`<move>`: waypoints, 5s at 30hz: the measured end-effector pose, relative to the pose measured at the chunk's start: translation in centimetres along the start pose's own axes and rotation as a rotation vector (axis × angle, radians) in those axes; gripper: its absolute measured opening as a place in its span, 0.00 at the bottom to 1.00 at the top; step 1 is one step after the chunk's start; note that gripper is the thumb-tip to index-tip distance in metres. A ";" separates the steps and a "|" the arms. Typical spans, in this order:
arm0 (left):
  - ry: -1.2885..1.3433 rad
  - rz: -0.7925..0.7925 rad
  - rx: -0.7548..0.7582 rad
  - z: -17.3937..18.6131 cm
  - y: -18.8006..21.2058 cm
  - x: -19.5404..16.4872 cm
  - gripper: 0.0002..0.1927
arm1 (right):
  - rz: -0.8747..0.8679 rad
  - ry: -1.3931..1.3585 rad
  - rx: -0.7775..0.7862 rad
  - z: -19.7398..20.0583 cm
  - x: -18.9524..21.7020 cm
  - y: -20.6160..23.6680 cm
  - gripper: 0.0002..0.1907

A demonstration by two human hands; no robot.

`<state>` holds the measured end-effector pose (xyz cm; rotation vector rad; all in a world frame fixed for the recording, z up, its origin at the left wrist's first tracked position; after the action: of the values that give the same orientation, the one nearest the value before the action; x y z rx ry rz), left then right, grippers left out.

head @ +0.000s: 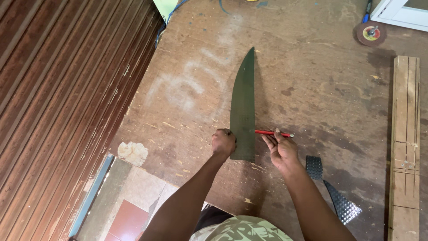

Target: The person shapes and finishes a metal machete blade by marking the metal, using files and hand tools to smooth the edges, and grinding different sections.

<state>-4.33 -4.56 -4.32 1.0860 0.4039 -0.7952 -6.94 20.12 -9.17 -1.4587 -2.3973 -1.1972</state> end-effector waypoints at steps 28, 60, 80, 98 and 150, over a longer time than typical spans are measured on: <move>0.003 -0.001 -0.004 0.2 -0.1 -0.7 0.10 | 0.033 0.093 0.080 -1.0 -0.3 -1.3 0.08; 0.011 -0.026 0.004 0.0 0.6 -1.2 0.11 | 0.069 0.026 -0.056 -1.1 -0.2 -4.3 0.05; -0.027 -0.010 0.007 1.1 0.4 -1.2 0.10 | 0.125 -0.014 -0.088 -0.4 0.0 -9.7 0.05; 0.019 -0.066 0.103 3.5 -0.5 -2.8 0.07 | 0.306 0.087 -0.059 -0.4 4.6 -7.4 0.06; 0.160 -0.221 1.017 -12.9 9.7 6.6 0.09 | 0.562 -0.335 -0.360 12.5 -8.6 32.5 0.07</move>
<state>8.31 6.88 -8.09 2.0846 0.2423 -1.1539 26.99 29.92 -3.00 -2.3969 -1.7621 -1.3499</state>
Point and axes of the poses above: each hand's wrist, its own y-axis away from the middle knuckle, its own z-axis out of the back of the hand, x = y × z, the point moved 10 cm from there along -y, towards the middle knuckle, and after that the axes turned 15 degrees about x, right-handed, at the moved point
